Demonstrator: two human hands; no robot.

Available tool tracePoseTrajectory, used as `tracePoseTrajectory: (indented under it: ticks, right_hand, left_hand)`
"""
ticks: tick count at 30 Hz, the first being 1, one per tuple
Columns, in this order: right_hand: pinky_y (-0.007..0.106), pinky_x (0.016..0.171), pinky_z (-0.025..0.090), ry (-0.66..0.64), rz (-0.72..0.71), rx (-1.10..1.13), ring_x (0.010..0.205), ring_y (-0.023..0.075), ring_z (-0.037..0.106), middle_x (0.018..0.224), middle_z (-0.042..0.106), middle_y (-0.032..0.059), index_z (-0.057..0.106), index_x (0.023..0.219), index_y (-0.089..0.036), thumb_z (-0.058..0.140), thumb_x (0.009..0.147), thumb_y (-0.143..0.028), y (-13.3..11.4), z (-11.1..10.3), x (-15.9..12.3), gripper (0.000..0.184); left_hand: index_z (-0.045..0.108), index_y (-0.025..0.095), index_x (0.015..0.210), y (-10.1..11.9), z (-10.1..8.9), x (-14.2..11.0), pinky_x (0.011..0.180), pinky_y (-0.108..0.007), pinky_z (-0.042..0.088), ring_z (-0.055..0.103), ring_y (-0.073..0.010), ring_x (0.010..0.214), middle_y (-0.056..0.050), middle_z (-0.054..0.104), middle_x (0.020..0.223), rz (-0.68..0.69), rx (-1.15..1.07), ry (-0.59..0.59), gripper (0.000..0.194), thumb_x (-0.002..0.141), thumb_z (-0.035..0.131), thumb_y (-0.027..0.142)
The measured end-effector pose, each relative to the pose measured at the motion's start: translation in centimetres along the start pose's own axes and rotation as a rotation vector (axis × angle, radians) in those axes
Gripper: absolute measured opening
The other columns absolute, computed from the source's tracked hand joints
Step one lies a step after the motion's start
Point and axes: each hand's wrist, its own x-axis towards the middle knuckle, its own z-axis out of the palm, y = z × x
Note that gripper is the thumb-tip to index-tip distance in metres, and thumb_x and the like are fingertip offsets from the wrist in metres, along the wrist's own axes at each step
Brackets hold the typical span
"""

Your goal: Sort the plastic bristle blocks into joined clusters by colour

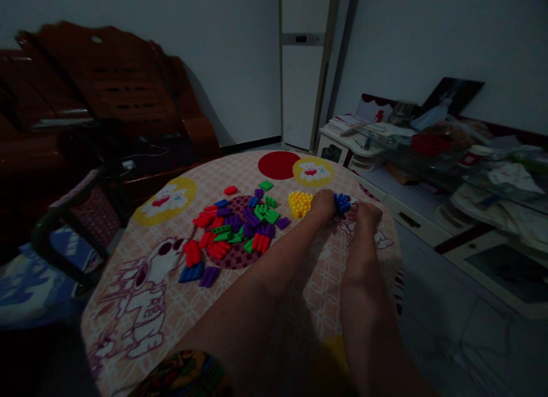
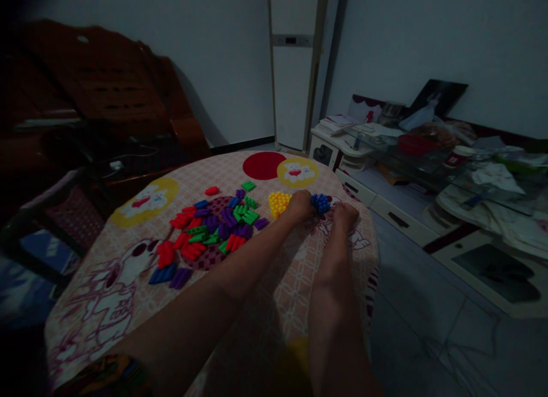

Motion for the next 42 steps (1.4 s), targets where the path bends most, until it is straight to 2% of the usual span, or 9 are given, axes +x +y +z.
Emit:
tracePoseTrajectory:
  ticks: [5,11,16,22,26,30,35,38,42]
  right_hand:
    - [0.02,0.036,0.047,0.003,0.018,-0.009,0.039,0.014,0.058,0.047,0.06,-0.0037,0.062,0.069,-0.019,0.061,0.076,-0.013,-0.1,-0.1,0.0,0.01]
    - [0.022,0.036,0.048,0.006,-0.005,-0.004,0.04,0.0139,0.058,0.049,0.061,-0.0029,0.062,0.067,-0.018,0.061,0.077,-0.011,0.1,0.0,0.1,0.012]
    - [0.022,0.037,0.047,0.015,0.006,0.005,0.039,0.0137,0.057,0.047,0.06,-0.0034,0.06,0.064,-0.019,0.06,0.076,-0.01,0.0,0.1,0.0,0.015]
    - [0.021,0.037,0.046,0.01,-0.011,0.011,0.039,0.0137,0.057,0.047,0.06,-0.003,0.064,0.068,-0.018,0.059,0.075,-0.011,-0.5,-0.1,-0.8,0.012]
    - [0.02,0.036,0.045,0.01,0.001,-0.004,0.038,0.0134,0.057,0.046,0.059,-0.0033,0.064,0.068,-0.018,0.059,0.076,-0.01,-0.7,-0.1,-1.0,0.012]
    - [0.02,0.035,0.045,0.009,-0.009,-0.009,0.038,0.0134,0.057,0.045,0.059,-0.004,0.063,0.069,-0.017,0.06,0.077,-0.011,-0.7,-0.1,-0.9,0.011]
    - [0.022,0.037,0.047,0.015,0.028,-0.018,0.039,0.0142,0.057,0.045,0.058,-0.0042,0.064,0.07,-0.017,0.06,0.075,-0.011,-0.8,-0.1,-0.9,0.009]
    - [0.022,0.037,0.046,0.003,0.023,-0.016,0.039,0.0141,0.057,0.046,0.059,-0.0037,0.062,0.066,-0.019,0.06,0.075,-0.011,-0.7,-0.1,-0.9,0.012]
    - [0.021,0.036,0.046,-0.011,0.007,0.002,0.038,0.0128,0.056,0.048,0.059,-0.0042,0.059,0.063,-0.019,0.06,0.075,-0.01,-0.6,-0.2,-0.8,0.016]
  left_hand:
    - [0.07,0.01,0.118,-2.3,-1.7,-0.7,0.098,-0.035,0.052,0.066,-0.0288,0.117,-0.02,0.071,0.12,0.02,0.007,0.123,0.031,0.09,0.066,0.023]
    - [0.071,0.017,0.111,-11.5,-6.6,-2.0,0.095,-0.034,0.05,0.067,-0.0236,0.108,-0.011,0.075,0.112,-0.197,0.027,0.364,0.022,0.094,0.058,0.021]
    - [0.068,0.011,0.109,-18.1,-7.9,-4.3,0.091,-0.039,0.051,0.064,-0.0285,0.11,-0.016,0.072,0.118,-0.445,0.1,0.249,0.027,0.087,0.071,0.027]
    - [0.071,0.008,0.099,-20.3,-6.5,-5.2,0.088,-0.042,0.051,0.066,-0.0331,0.107,-0.018,0.072,0.111,-0.423,0.09,0.182,0.031,0.079,0.081,0.029]
    - [0.067,0.013,0.115,-18.8,-7.0,-5.0,0.092,-0.04,0.05,0.065,-0.0288,0.107,-0.014,0.073,0.111,-0.391,0.058,0.317,0.03,0.086,0.069,0.022]
    - [0.065,0.018,0.119,-13.7,-6.8,-4.5,0.096,-0.037,0.05,0.066,-0.0245,0.105,-0.01,0.072,0.11,-0.109,-0.029,0.419,0.032,0.087,0.061,0.017]
    - [0.071,0.016,0.106,-5.7,-3.7,-4.1,0.094,-0.035,0.052,0.065,-0.0239,0.104,-0.013,0.068,0.112,0.271,-0.073,0.253,0.022,0.086,0.063,0.016]
    - [0.07,0.016,0.11,-2.6,-1.5,-3.8,0.09,-0.034,0.053,0.066,-0.0238,0.101,-0.012,0.067,0.111,0.327,-0.08,0.148,0.025,0.086,0.065,0.016]
    - [0.07,0.015,0.106,-1.0,0.8,-3.2,0.082,-0.033,0.053,0.066,-0.0238,0.094,-0.013,0.065,0.114,0.327,-0.057,0.079,0.02,0.088,0.066,0.021]
